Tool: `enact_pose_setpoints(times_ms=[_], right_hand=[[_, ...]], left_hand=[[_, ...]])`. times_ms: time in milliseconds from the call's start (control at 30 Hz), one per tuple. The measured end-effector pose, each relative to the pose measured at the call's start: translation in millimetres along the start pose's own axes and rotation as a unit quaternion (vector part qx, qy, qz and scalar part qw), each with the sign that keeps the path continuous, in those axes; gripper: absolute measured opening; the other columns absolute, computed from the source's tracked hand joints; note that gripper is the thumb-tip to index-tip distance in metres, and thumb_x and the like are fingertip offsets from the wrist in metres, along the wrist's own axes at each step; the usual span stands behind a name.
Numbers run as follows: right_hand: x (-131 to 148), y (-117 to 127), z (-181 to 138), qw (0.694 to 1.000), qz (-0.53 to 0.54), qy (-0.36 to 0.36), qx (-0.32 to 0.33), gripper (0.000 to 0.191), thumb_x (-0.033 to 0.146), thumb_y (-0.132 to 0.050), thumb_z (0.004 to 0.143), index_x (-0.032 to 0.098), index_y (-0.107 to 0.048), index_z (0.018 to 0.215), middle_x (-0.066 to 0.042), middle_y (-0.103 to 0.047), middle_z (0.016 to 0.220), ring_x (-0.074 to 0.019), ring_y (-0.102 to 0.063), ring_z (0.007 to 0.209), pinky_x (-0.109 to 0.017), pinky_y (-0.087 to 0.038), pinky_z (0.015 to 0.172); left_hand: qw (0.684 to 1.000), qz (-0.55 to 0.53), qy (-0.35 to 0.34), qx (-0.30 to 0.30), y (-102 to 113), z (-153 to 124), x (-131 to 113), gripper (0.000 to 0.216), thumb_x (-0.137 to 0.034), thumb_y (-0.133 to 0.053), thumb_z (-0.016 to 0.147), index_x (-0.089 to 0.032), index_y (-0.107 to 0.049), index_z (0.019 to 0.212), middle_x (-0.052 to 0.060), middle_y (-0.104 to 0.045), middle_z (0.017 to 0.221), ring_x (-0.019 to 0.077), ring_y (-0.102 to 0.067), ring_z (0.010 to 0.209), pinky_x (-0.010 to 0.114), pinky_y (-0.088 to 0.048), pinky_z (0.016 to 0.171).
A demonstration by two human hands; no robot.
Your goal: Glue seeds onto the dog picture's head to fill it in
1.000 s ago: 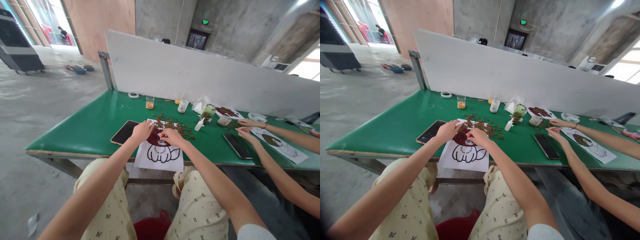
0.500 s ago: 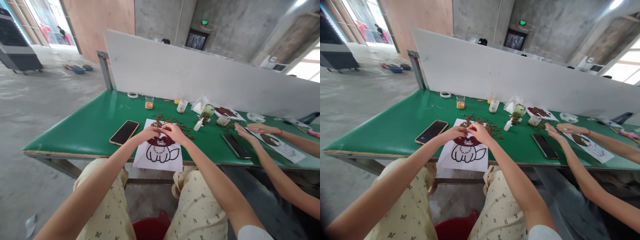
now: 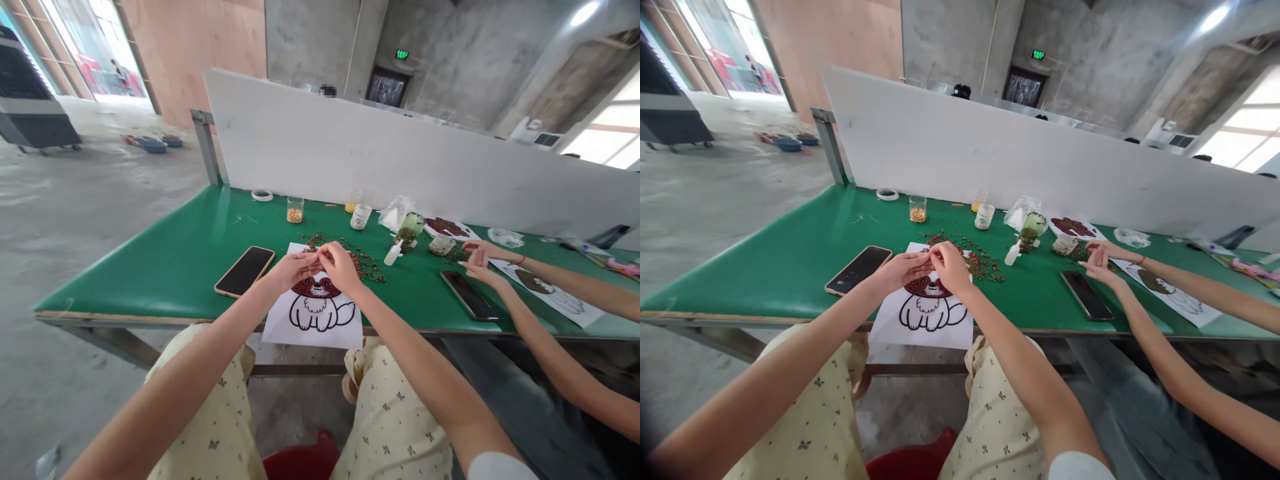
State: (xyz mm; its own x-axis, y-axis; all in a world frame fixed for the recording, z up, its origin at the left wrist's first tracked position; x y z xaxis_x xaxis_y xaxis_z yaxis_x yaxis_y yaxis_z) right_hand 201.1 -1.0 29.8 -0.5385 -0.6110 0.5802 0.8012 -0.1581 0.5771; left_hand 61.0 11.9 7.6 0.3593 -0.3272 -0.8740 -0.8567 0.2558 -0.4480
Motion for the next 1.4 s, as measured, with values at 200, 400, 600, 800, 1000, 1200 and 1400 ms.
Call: enact_pose_setpoints(times_ms=[200,400,600,800,1000,1200,1400], right_hand=[[3,-8,11,0.997,0.063,-0.042,-0.028,0.011,0.026,-0.046,0.084,0.019,-0.054,0.08,-0.004,-0.057,0.084,-0.0163,-0.053,0.082,-0.029,-0.043,0.076],[0,-15,19,0.972,0.184,-0.146,0.008,0.016,0.033,-0.05,0.08,0.018,-0.056,0.078,-0.002,-0.061,0.081,-0.014,-0.055,0.077,-0.026,-0.044,0.074],[-7,-19,17,0.916,0.318,-0.242,0.023,0.022,0.039,-0.057,0.074,0.018,-0.057,0.081,-0.001,-0.061,0.083,-0.0125,-0.056,0.075,-0.022,-0.043,0.065],[-18,-18,18,0.898,0.351,-0.265,0.026,0.025,0.041,-0.06,0.073,0.018,-0.058,0.081,-0.002,-0.062,0.08,-0.0122,-0.056,0.072,-0.024,-0.043,0.065],[-20,-6,6,0.993,0.007,-0.055,0.103,0.011,0.025,-0.058,0.08,0.017,-0.061,0.073,-0.002,-0.06,0.078,-0.014,-0.053,0.077,-0.026,-0.038,0.072],[-16,-6,-13,0.961,-0.122,0.015,0.248,0.006,0.02,-0.062,0.08,0.018,-0.065,0.075,-0.003,-0.06,0.08,-0.0138,-0.053,0.078,-0.024,-0.034,0.067],[-17,-11,-19,0.961,-0.131,0.011,0.245,0.007,0.018,-0.061,0.081,0.019,-0.066,0.075,-0.003,-0.061,0.082,-0.0146,-0.054,0.08,-0.024,-0.034,0.067]], left_hand=[[0.998,-0.047,-0.024,-0.032,4,1,-6,0.007,-0.003,-0.064,0.074,-0.009,-0.068,0.075,0.005,-0.068,0.071,0.0099,-0.063,0.065,0.021,-0.053,0.072],[0.997,-0.048,-0.052,-0.032,9,1,-10,0.011,-0.003,-0.062,0.074,-0.011,-0.068,0.079,0.004,-0.069,0.076,0.0098,-0.064,0.071,0.022,-0.053,0.078],[0.997,-0.012,-0.059,-0.051,9,1,-10,0.013,-0.009,-0.063,0.074,-0.013,-0.066,0.086,0.007,-0.07,0.087,0.0135,-0.066,0.085,0.026,-0.051,0.088],[0.988,0.086,-0.103,-0.075,12,3,-9,0.027,-0.014,-0.062,0.076,-0.012,-0.058,0.103,0.011,-0.069,0.095,0.0171,-0.066,0.087,0.03,-0.052,0.085],[0.909,0.341,-0.153,-0.185,30,16,-14,0.037,-0.003,-0.054,0.069,-0.012,-0.056,0.105,0.01,-0.068,0.096,0.0206,-0.064,0.092,0.035,-0.049,0.086],[0.855,0.454,-0.148,-0.202,33,22,-13,0.052,0.002,-0.051,0.059,-0.015,-0.059,0.107,0.008,-0.061,0.115,0.0208,-0.054,0.109,0.03,-0.04,0.095],[0.827,0.509,-0.098,-0.216,32,23,-9,0.04,-0.008,-0.055,0.065,-0.016,-0.06,0.103,0.008,-0.064,0.104,0.0202,-0.058,0.094,0.029,-0.043,0.082]])
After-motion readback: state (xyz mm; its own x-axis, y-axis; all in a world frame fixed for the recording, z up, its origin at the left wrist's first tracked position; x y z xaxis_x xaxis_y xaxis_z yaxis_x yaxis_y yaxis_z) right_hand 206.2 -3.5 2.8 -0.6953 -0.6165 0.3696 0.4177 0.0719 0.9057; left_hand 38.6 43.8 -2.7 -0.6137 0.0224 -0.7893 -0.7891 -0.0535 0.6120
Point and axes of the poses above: each hand's wrist, its own z-axis towards the middle knuckle, its own y-axis out of the back of the hand, x = y × z, the point moved 2 cm from there along z, towards the middle knuckle
